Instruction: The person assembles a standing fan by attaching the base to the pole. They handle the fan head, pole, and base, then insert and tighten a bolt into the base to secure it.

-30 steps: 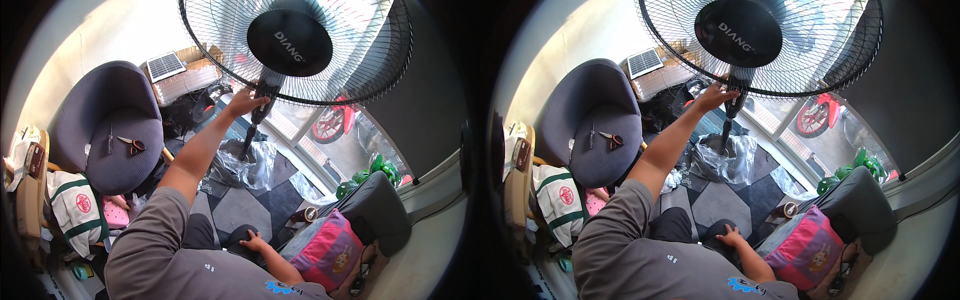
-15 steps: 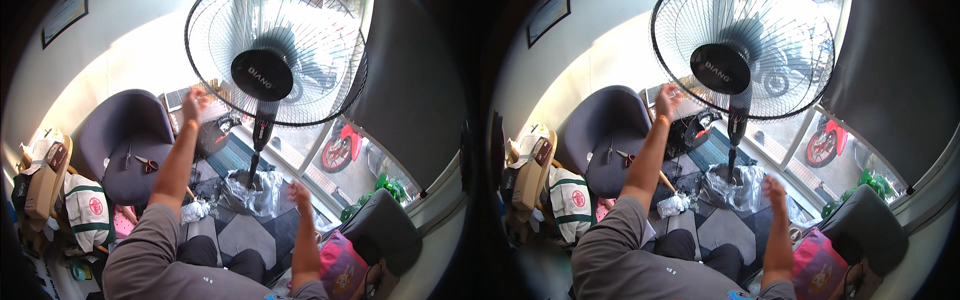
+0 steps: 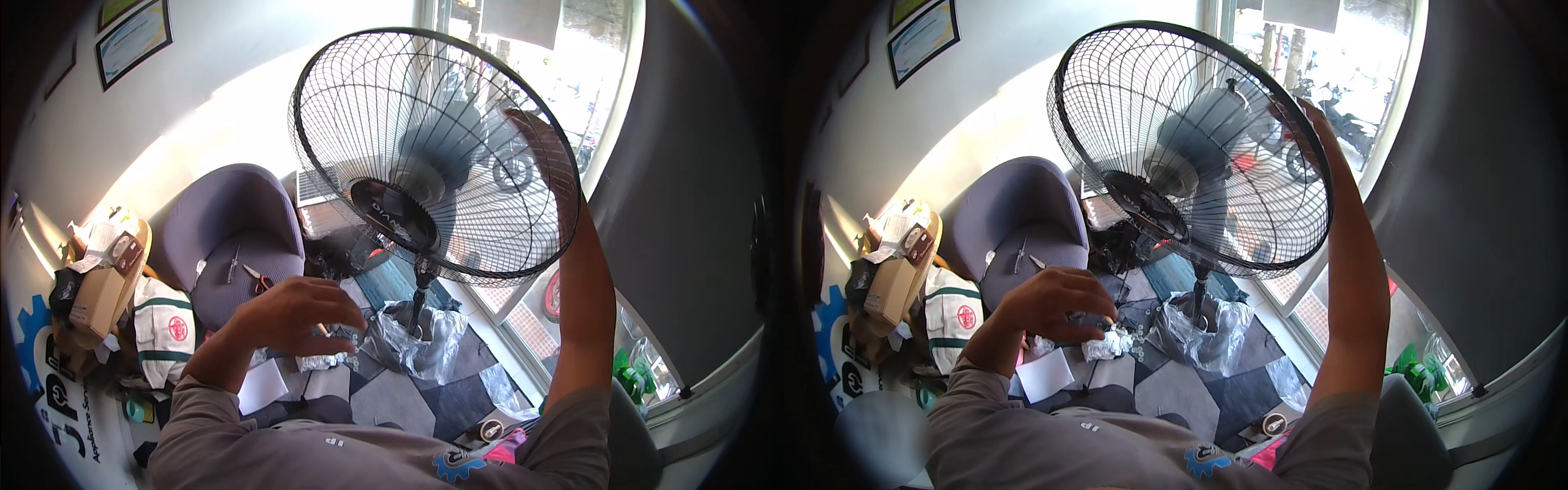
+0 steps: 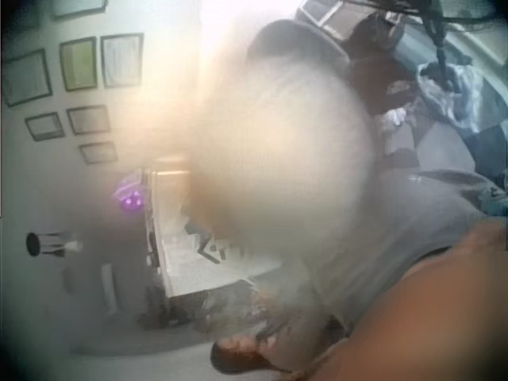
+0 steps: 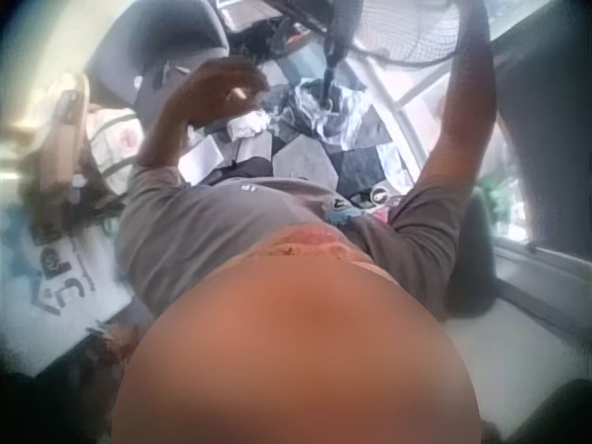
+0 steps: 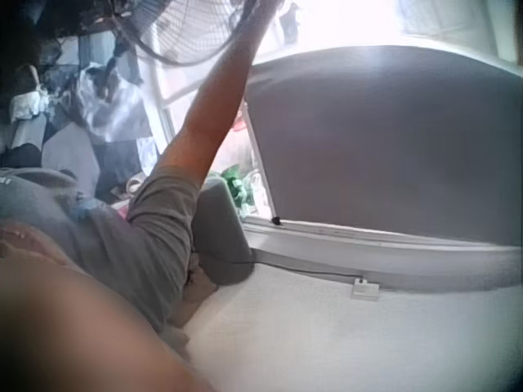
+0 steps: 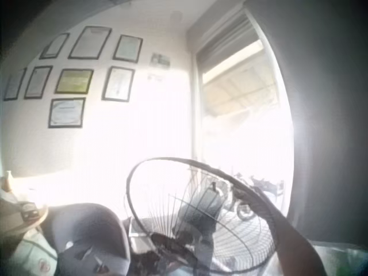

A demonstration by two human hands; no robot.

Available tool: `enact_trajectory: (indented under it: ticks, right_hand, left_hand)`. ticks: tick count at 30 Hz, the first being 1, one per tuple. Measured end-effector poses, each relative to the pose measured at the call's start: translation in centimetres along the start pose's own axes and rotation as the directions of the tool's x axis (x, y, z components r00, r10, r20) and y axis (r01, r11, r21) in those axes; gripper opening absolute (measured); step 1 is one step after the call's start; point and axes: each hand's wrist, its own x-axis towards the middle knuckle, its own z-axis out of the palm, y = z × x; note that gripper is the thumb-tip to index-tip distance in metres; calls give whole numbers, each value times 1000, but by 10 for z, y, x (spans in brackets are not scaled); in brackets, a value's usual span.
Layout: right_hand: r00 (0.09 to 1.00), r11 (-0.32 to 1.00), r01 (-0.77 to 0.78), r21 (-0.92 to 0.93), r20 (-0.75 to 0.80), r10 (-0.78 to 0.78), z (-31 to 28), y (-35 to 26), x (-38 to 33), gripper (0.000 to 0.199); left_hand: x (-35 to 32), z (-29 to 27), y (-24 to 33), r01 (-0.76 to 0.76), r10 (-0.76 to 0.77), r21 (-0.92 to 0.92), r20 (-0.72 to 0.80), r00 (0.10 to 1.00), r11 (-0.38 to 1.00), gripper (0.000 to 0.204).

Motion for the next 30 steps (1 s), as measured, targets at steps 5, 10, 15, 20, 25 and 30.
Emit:
enact_trajectory:
  ticks: [5, 10, 15, 20, 25, 30]
  right_hand:
    - [975, 964, 43, 261, 200, -97, 33, 24, 53, 50]
    - [982, 988, -66, 141, 184, 39, 40, 29, 33, 50]
    - [972, 982, -187, 31, 149, 181, 37, 33, -17, 49]
    - [964, 970, -241, -23, 108, 242, 31, 41, -48, 49]
    - [967, 968, -239, -70, 72, 244, 30, 48, -32, 49]
    - [968, 964, -238, -121, 46, 245, 35, 48, -14, 48]
  left_hand:
    - [1, 2, 7, 141, -149, -87, -98, 984, 986, 32]
    - [-19, 8, 33, 244, -274, -174, -176, 945, 954, 32]
    - [-26, 10, 48, 231, -312, -305, -252, 916, 924, 33]
    - [-24, 21, 49, 245, -362, -438, -206, 909, 865, 34]
    - [-30, 31, 52, 233, -376, -554, -160, 913, 800, 36]
    - [-46, 36, 53, 177, -398, -683, -180, 899, 709, 39]
